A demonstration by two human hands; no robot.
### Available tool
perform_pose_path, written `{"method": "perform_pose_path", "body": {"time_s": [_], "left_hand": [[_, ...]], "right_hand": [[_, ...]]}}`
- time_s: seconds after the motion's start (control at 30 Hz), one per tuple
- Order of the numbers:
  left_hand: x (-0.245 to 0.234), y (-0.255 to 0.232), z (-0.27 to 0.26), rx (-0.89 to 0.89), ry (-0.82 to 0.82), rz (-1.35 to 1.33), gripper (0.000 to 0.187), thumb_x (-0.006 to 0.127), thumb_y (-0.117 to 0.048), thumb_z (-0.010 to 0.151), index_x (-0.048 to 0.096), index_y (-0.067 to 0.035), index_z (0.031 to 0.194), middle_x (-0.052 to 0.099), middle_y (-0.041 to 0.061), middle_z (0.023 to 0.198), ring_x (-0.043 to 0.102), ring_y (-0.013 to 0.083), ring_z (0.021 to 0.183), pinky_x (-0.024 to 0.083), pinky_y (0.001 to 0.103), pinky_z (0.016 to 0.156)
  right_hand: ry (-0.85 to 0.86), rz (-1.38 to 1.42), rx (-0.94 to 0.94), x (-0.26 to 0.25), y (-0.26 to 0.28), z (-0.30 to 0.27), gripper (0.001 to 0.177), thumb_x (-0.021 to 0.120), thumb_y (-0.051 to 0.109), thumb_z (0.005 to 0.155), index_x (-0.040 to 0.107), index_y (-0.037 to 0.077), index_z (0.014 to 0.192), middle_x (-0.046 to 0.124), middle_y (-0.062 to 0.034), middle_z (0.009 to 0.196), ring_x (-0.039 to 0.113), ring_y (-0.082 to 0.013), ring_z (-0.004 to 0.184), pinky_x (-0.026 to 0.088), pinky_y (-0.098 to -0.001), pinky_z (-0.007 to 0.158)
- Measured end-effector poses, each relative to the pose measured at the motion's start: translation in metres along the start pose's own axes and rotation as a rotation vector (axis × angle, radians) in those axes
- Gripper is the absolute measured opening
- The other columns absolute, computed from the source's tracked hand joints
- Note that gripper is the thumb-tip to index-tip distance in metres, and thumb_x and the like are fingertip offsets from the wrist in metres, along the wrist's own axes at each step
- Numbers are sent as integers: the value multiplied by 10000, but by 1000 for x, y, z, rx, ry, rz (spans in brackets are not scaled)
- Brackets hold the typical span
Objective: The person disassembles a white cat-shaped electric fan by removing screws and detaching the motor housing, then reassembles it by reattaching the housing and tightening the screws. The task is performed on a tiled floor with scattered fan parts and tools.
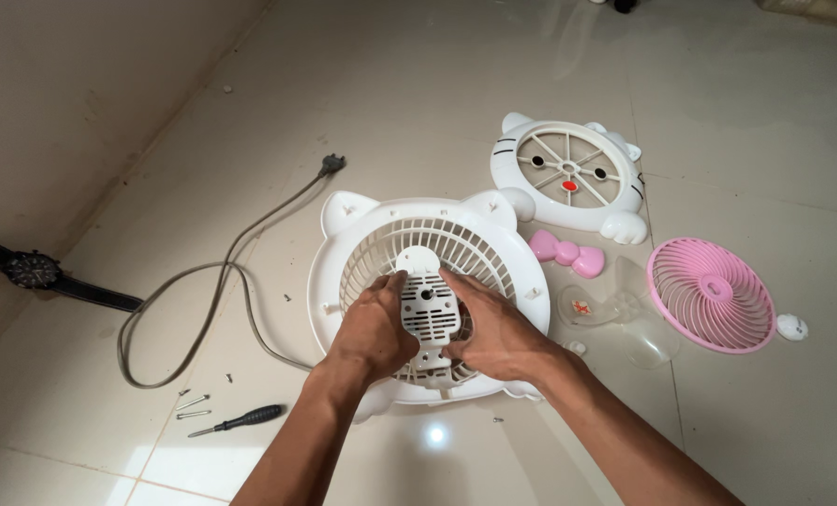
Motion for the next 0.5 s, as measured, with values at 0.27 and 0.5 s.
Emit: {"method": "perform_pose_path", "body": {"time_s": [0.27, 0.5], "left_hand": [[-23, -13, -11, 82, -101, -104, 835, 764, -47, 688, 443, 11, 1456, 513, 245, 1451, 524, 377, 1334, 427, 386, 1139], [-65, -44, -29, 215, -178, -231, 865, 714, 55, 648, 427, 46, 1465, 571, 242, 1415, 571, 350, 1320, 453, 386, 1132]], "right_hand": [[-60, 7, -33, -18, 10, -8, 1058, 839, 151, 727, 253, 139, 1607, 348, -123, 1605, 343, -268, 1485, 287, -358, 1218], [-173, 118, -112, -57, 41, -27, 1022, 818, 89, 683, 304, 152, 1564, 455, -96, 1554, 508, -249, 1372, 423, -348, 1135]]}}
Point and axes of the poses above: each hand's wrist, its own z-axis towards the middle knuckle, its own x-axis out of the palm, y = z × x, the point moved 4 cm from there along z, towards the middle knuckle
